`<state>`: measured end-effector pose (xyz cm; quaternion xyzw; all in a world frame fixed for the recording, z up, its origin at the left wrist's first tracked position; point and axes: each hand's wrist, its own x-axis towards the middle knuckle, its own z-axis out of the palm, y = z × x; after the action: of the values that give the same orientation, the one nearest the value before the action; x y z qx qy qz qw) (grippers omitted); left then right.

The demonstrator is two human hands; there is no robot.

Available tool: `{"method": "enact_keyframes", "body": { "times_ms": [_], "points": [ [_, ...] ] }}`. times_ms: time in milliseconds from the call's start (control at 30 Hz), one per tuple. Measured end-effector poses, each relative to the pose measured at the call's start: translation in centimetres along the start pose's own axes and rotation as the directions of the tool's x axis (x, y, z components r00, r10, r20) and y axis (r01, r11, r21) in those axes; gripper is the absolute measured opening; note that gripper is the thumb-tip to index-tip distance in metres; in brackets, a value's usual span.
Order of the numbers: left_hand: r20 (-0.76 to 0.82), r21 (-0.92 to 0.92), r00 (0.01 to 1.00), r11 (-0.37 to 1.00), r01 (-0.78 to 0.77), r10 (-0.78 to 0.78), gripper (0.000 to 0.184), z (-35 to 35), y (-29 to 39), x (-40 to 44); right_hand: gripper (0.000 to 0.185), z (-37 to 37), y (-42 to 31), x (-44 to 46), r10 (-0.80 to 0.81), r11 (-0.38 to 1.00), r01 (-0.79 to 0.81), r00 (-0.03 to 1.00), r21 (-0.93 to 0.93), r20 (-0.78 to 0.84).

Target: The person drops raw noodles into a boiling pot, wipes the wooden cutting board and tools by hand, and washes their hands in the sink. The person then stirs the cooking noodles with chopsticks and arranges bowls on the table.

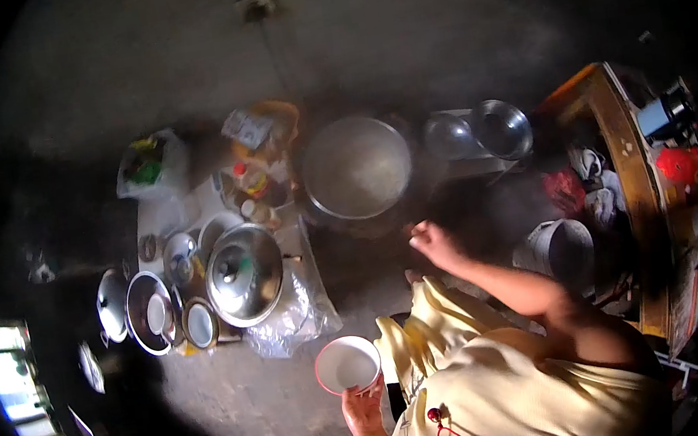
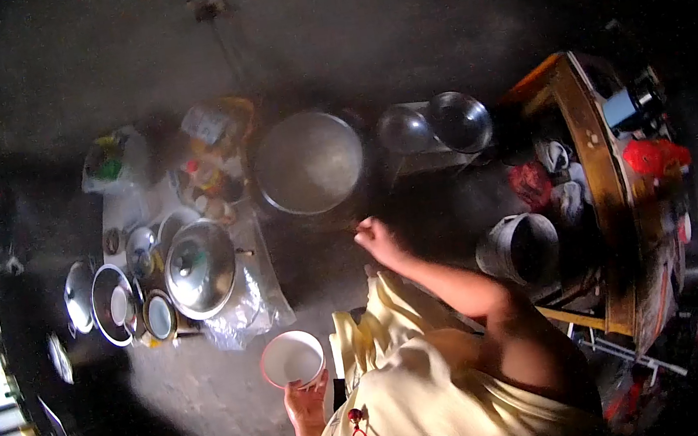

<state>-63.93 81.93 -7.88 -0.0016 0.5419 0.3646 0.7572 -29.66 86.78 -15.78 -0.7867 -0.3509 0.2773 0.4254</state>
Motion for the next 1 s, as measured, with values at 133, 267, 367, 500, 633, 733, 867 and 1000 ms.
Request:
{"method": "enact_keyframes", "body": {
  "times_ms": [133, 267, 367, 500, 633, 733, 867, 1000],
  "points": [
    [0.126, 0.106, 0.991, 0.994, 0.04, -0.053, 0.053, 1.8, -1.2, 1.7, 0.029, -5.4, 13.0, 4.5, 0.247, 0.969, -0.235, 0.925, 0.075, -0.288],
    [0.159, 0.137, 0.978, 0.985, 0.109, -0.131, 0.047, 5.3, -3.0, 2.6, 0.034, -8.5, 20.0, 9.1, 0.379, 0.925, -0.359, 0.869, 0.123, -0.318],
    [0.184, 0.238, 0.973, 0.967, 0.094, -0.14, 0.043, 8.9, -4.9, 3.3, 0.038, -8.8, 22.2, 13.8, 0.463, 0.848, -0.528, 0.779, -0.046, -0.422],
    [0.093, 0.257, 0.975, 0.951, 0.171, -0.2, 0.046, 13.8, -8.0, 4.9, 0.047, -11.7, 19.4, 18.9, 0.681, 0.716, -0.698, 0.69, 0.027, -0.245],
    [0.072, 0.25, 0.97, 0.946, 0.207, -0.231, 0.063, 21.5, -10.9, 5.3, 0.051, -10.1, 22.8, 23.5, 0.675, 0.696, -0.717, 0.669, -0.033, -0.312],
    [0.112, 0.285, 0.973, 0.945, 0.162, -0.201, 0.068, 26.4, -13.0, 6.4, 0.043, -10.0, 24.2, 24.3, 0.635, 0.723, -0.683, 0.717, -0.107, -0.288],
    [0.129, 0.245, 0.978, 0.961, 0.13, -0.165, 0.066, 31.5, -14.9, 8.6, 0.028, -9.9, 26.2, 23.7, 0.706, 0.677, -0.732, 0.675, -0.073, -0.215],
    [0.282, 0.331, 0.947, 0.942, 0.058, -0.157, 0.063, 35.4, -15.1, 11.8, 0.025, -15.0, 25.2, 17.5, 0.498, 0.866, -0.495, 0.867, -0.068, 0.031]
  ]
}}
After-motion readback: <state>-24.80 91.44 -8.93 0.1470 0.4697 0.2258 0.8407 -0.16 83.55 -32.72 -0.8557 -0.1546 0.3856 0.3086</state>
